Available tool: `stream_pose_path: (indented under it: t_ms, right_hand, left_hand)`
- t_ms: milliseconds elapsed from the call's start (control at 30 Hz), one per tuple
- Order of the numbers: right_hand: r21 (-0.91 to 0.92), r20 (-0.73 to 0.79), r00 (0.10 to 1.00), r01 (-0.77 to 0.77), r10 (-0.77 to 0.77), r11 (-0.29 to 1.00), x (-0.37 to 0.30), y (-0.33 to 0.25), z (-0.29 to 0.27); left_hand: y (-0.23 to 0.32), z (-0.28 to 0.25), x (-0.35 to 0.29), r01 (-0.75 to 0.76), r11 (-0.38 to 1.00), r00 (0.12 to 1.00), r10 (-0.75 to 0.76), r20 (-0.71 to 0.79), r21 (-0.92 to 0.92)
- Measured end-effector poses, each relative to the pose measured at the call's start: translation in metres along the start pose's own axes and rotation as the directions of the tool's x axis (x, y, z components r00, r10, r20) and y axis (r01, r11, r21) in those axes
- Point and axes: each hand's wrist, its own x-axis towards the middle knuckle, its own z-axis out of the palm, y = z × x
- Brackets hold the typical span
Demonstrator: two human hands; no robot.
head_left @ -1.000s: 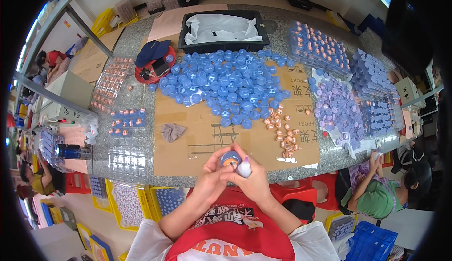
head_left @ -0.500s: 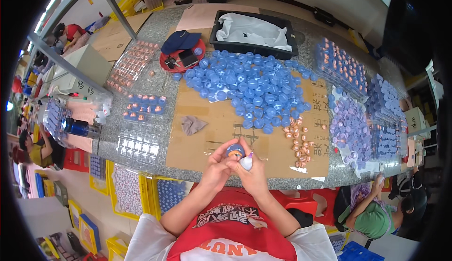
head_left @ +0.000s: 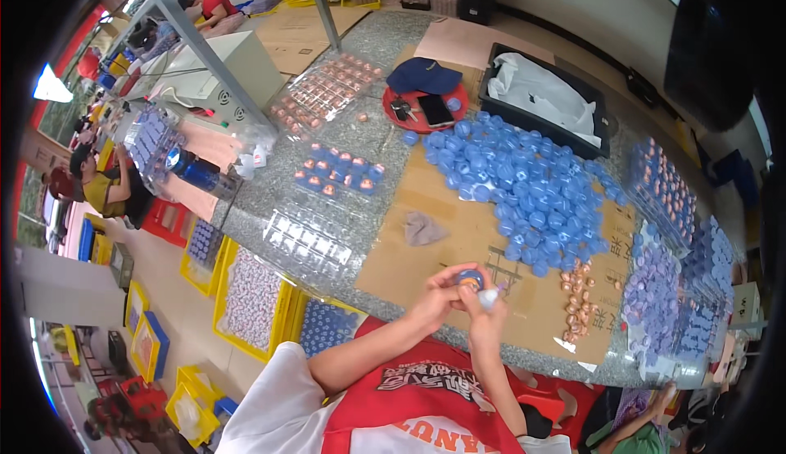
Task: Assembling small plastic toy components at a factory workbench.
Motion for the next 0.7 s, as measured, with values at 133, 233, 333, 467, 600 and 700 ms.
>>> stream_pose_path:
  t_ms: [133,233,333,467,600,700]
  right_hand:
    - [0.001,0.251,0.877,-0.423,0.41,0.906,0.04,0.052,0.004]
    - [-0.32,0.032,0.956,-0.266,0.291,0.91,0.038,0.059,0.01]
    - [-0.299,0.133,0.974,-0.136,0.183,0.945,0.036,0.049,0.011]
    - [-0.431,0.123,0.986,-0.047,0.11,0.901,0.04,0.086,-0.044]
    - [-0.321,-0.012,1.0,0.018,-0.023,0.947,0.016,0.062,-0.06]
    - [-0.48,-0.068,0.996,-0.082,0.056,0.873,-0.011,0.063,-0.098]
  left_hand:
    - [-0.033,-0.102,0.046,0.116,0.992,0.991,-0.113,-0.07,0.04]
    - [0.04,-0.112,0.058,-0.042,0.768,0.93,0.264,-0.256,0.639]
    - [0.104,-0.275,0.11,0.162,0.461,0.552,0.691,-0.467,0.873]
    - [0.132,-0.266,0.134,0.21,0.432,0.54,0.697,-0.472,0.877]
    - [0.134,-0.251,0.136,0.528,0.156,0.331,0.868,-0.371,0.835]
    - [0.086,-0.157,0.157,0.43,0.069,0.196,0.966,-0.167,0.9]
